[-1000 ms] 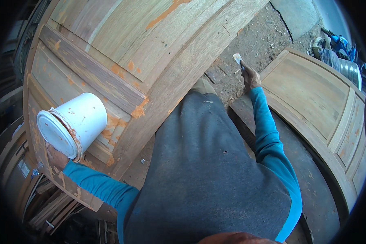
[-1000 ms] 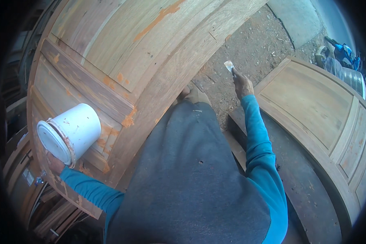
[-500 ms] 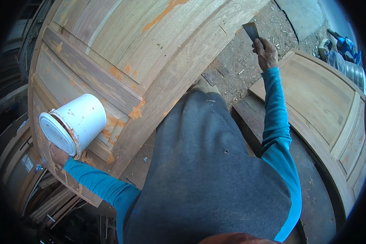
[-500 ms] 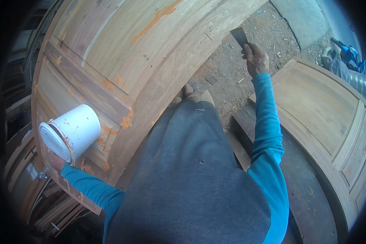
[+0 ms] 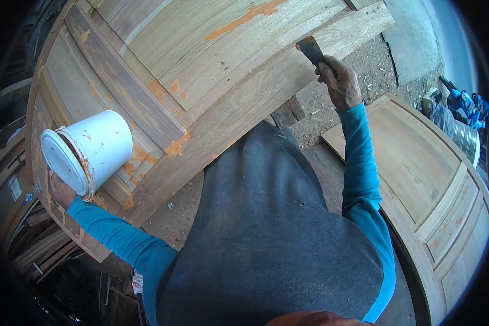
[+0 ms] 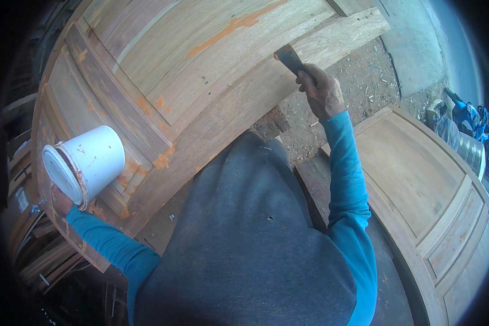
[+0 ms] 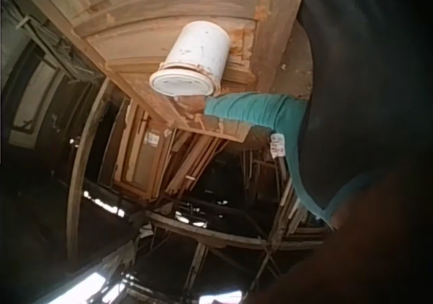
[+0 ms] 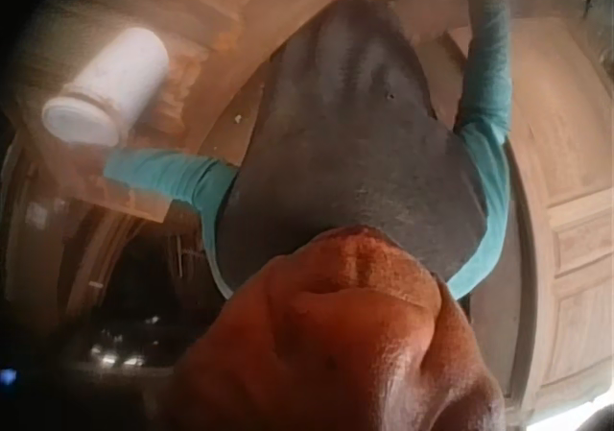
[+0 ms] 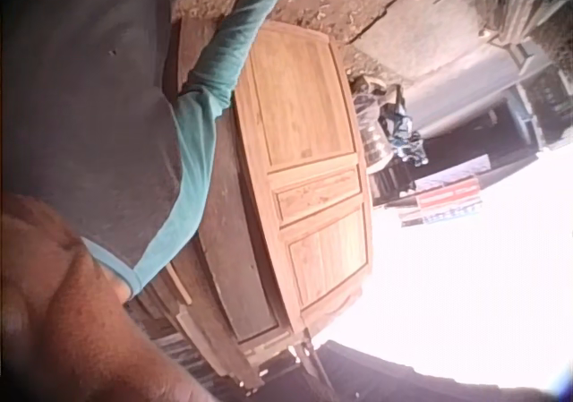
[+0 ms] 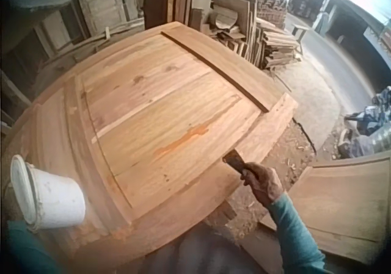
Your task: The person applies a wood filler substance to the grooves and gaps of a wooden door panel using a small metal putty knife, repeatedly dipping the tool into a white bucket to gather more filler and smoothing it over the wood surface.
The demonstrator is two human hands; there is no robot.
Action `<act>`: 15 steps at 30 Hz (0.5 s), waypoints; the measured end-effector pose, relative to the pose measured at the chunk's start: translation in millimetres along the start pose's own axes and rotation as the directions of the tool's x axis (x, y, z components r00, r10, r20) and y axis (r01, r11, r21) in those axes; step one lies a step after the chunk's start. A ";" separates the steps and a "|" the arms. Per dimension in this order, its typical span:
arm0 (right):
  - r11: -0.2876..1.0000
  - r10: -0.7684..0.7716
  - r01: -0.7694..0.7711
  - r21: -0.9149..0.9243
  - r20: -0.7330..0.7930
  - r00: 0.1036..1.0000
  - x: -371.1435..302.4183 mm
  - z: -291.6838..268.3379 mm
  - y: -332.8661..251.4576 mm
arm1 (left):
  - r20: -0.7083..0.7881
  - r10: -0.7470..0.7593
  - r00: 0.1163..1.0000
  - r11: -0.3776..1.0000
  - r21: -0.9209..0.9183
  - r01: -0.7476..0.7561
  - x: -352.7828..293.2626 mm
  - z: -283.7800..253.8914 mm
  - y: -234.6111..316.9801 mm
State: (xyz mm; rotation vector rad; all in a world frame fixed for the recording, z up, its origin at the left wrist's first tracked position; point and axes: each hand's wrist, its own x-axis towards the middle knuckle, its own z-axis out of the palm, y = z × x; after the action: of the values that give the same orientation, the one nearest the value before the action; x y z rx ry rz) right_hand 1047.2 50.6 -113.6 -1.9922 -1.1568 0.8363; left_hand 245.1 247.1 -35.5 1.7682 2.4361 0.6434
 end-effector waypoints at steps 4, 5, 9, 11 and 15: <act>0.976 -0.177 0.180 -0.126 0.031 0.984 71.0 11.7 -7.9 | 0.001 -0.074 0.997 0.996 -0.040 0.074 -6.3 6.2 18.2; 0.936 -0.282 0.278 -0.216 0.011 0.959 87.2 14.6 -5.0 | 0.011 -0.199 0.980 0.967 -0.159 0.198 -12.5 6.3 40.1; 0.769 -0.417 0.403 -0.497 0.088 0.904 118.2 26.2 -13.0 | -0.028 -0.142 0.990 0.978 -0.156 0.136 -20.5 1.0 43.4; 0.679 -0.363 0.382 -0.626 0.165 0.917 113.0 30.0 -23.5 | -0.028 -0.255 0.966 0.926 -0.294 0.236 -28.4 2.9 58.9; 0.456 -0.259 0.389 -0.800 0.299 0.919 92.7 31.1 -36.7 | -0.036 -0.220 0.975 0.944 -0.258 0.204 -28.8 0.9 52.0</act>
State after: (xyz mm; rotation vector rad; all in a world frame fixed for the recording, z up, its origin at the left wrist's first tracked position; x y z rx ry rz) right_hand 1042.6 154.8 -119.3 -2.3043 -2.2810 0.1443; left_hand 301.7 234.0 -22.7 1.3878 2.4094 0.9502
